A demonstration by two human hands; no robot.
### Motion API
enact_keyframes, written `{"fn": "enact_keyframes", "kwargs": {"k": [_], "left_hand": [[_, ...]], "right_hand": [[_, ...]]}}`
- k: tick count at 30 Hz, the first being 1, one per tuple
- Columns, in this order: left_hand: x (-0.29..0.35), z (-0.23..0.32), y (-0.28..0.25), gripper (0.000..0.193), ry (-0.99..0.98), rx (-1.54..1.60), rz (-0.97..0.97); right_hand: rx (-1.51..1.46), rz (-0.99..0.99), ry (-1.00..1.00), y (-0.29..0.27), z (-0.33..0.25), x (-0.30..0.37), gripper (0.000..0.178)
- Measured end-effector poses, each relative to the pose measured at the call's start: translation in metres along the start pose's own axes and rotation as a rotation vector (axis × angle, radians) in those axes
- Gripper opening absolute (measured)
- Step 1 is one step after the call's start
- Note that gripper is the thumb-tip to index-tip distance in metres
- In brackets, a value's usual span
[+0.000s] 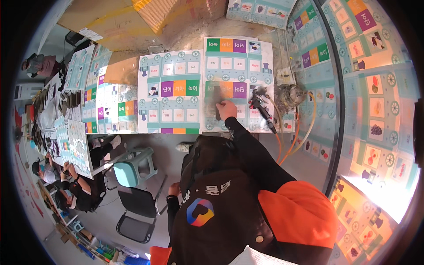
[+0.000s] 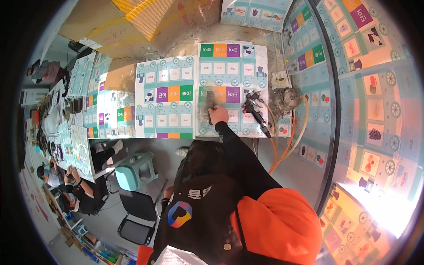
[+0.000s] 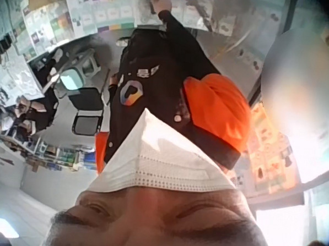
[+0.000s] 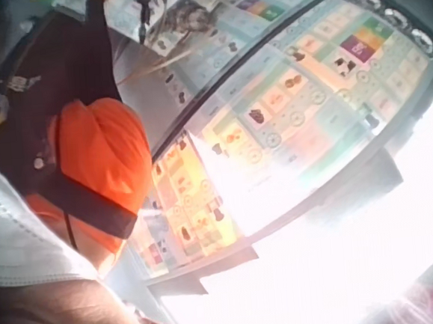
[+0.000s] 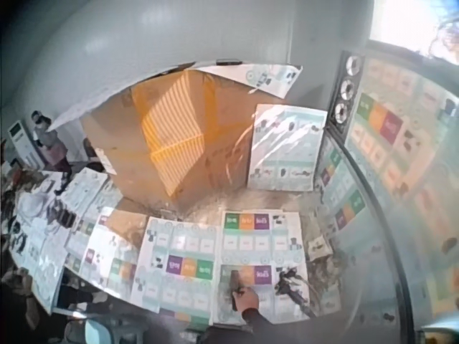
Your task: Applying adhesive to shoe components and pressing them together.
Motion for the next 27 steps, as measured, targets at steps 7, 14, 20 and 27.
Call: {"fn": "enact_keyframes", "kwargs": {"k": [7,14,20,27], "left_hand": [[-0.026,-0.07,-0.035,0.036,-0.596,1.099,-0.035],[-0.035,-0.141,-0.026,0.034,-0.573,1.105,-0.084],[-0.005,-0.213,0.0,0.03,-0.643,1.205,-0.074],[0.056,-0.295,0.016,0.028,-0.504,1.171,0.111]], "right_hand": [[0.235,0.116,0.1,0.012,0.022,-0.021,0.032],[0.305,0.142,0.162,0.005,0.026,-0.03,0.036],[0.19,-0.04,0.32,0.005,0.051,-0.045,0.039],[0.411,0.142,0.247,0.009,0.014,-0.034,0.044]]}}
Point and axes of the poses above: each hand's wrist, its own x-axis away from the middle knuckle, its own y-axis out of the palm, z = x × y, the point moved 9 cm from there along -x, towards the middle knuckle, and after that the axes turned 11 degrees about -x, right-handed, at the moved point
